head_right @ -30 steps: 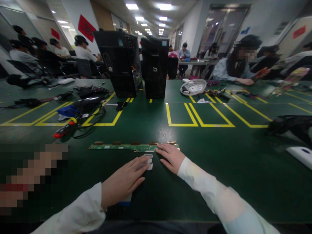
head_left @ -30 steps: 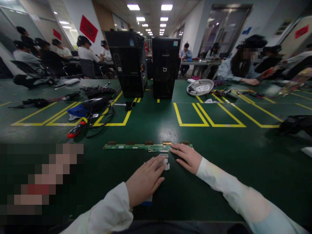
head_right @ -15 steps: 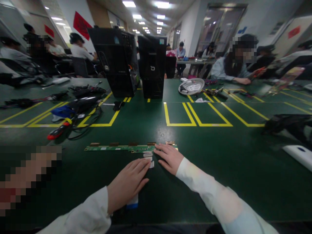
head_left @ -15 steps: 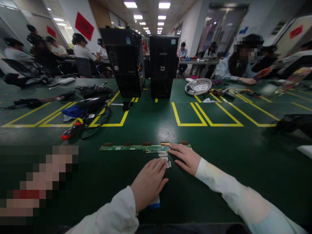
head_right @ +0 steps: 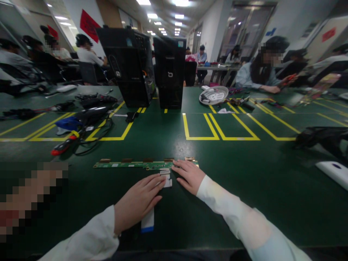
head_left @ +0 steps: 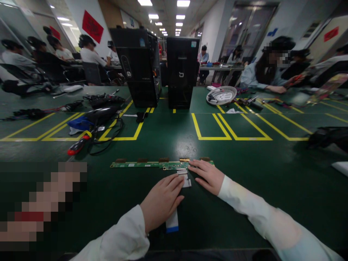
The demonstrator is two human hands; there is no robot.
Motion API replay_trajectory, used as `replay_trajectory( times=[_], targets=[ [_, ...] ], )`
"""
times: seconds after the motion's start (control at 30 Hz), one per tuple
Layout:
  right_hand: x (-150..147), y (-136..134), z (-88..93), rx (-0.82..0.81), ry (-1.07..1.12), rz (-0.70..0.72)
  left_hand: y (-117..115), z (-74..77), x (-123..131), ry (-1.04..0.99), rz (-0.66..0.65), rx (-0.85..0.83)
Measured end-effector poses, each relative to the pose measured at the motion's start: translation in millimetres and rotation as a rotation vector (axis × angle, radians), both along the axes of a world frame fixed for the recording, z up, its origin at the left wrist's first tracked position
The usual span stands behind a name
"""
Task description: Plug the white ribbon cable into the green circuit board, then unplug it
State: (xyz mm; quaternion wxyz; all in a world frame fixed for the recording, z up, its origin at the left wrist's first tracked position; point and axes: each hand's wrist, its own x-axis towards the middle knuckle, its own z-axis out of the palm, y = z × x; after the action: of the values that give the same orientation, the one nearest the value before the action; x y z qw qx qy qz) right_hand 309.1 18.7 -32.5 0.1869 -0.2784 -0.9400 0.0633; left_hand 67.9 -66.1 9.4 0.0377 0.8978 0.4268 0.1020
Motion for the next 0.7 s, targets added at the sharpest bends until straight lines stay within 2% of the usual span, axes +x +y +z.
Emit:
replay_trajectory(
  times=[0.17, 0.33, 0.7],
  targets=[
    [0, 0, -0.8, -0.009, 0.003, 0.007, 2, 4.8, 6, -0.033, -0.044, -0.022],
    [0, 0, -0.5, -0.002, -0.006, 0.000, 7, 3.0, 13, -0.037, -0.057, -0.029],
    [0, -1, 2.3, -0.008, -0.014, -0.008, 3, -1.8, 3, -0.065, -0.038, -0.035]
  ],
)
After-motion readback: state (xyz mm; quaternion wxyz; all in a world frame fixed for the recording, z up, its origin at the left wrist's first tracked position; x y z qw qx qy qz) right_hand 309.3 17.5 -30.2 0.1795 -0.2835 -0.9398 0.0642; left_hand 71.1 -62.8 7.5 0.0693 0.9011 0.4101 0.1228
